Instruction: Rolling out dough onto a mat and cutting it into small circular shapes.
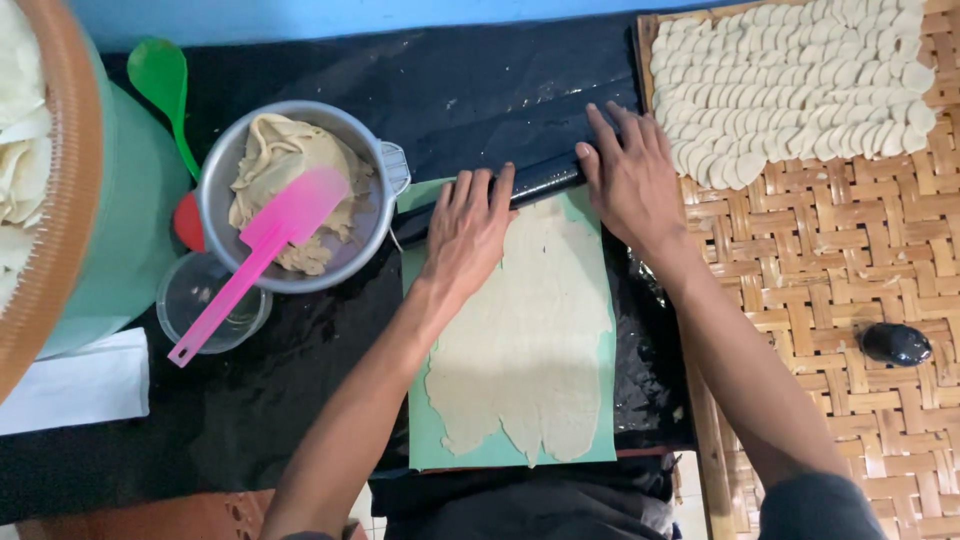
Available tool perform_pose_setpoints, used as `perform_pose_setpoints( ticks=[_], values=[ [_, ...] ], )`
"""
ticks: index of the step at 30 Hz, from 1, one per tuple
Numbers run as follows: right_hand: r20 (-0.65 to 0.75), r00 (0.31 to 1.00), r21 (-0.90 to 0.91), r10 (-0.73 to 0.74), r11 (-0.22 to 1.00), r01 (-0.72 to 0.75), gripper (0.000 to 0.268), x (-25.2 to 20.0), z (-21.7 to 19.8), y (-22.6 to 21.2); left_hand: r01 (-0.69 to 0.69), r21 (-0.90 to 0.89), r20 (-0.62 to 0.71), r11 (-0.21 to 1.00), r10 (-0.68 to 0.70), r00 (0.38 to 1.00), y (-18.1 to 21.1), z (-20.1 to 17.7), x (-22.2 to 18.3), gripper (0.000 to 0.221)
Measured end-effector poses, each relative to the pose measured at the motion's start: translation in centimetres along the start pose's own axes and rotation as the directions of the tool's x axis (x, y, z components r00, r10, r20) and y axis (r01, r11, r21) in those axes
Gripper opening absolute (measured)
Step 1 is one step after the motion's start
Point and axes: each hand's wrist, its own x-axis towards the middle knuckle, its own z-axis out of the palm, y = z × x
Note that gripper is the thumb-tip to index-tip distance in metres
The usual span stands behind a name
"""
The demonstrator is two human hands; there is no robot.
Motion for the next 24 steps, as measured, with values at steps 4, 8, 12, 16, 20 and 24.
perform_pose_setpoints(
  ticks=[4, 8, 12, 16, 20, 24],
  values=[
    [0.017, 0.996, 0.07, 0.086, 0.994, -0.087, 0.043, -1.6, -1.6, -1.0, -0.05, -0.008, -0.02, 0.999, 0.049, 0.999, 0.0, -0.8, -0.9, 0.055],
    [0.091, 0.99, 0.025, 0.106, 0.994, -0.109, 0.042, -2.6, -0.9, -0.9, -0.052, 0.003, 0.01, 0.999, 0.052, 0.999, 0.0, -0.4, -1.3, 0.062],
    [0.069, 0.997, -0.08, 0.024, 0.997, -0.019, 0.056, -4.5, -0.4, -1.2, -0.047, 0.031, -0.044, 0.998, 0.048, 0.998, 1.5, -0.9, -1.8, 0.07],
    [0.061, 0.998, -0.051, 0.0, 0.999, 0.003, 0.063, -8.0, -1.3, -2.2, -0.048, 0.035, 0.029, 0.998, 0.047, 0.998, 3.1, -1.4, -4.9, 0.068],
    [0.166, 0.985, -0.015, 0.049, 0.999, -0.047, 0.064, -10.7, -3.8, -4.2, -0.017, 0.041, 0.147, 0.999, 0.01, 0.989, 4.4, -1.5, -7.5, 0.06],
    [0.284, 0.939, -0.02, 0.193, 0.981, -0.195, 0.061, -11.2, -4.5, -4.9, 0.041, -0.054, 0.134, 0.998, -0.033, 0.99, 4.8, -1.4, -6.9, 0.063]
  ],
)
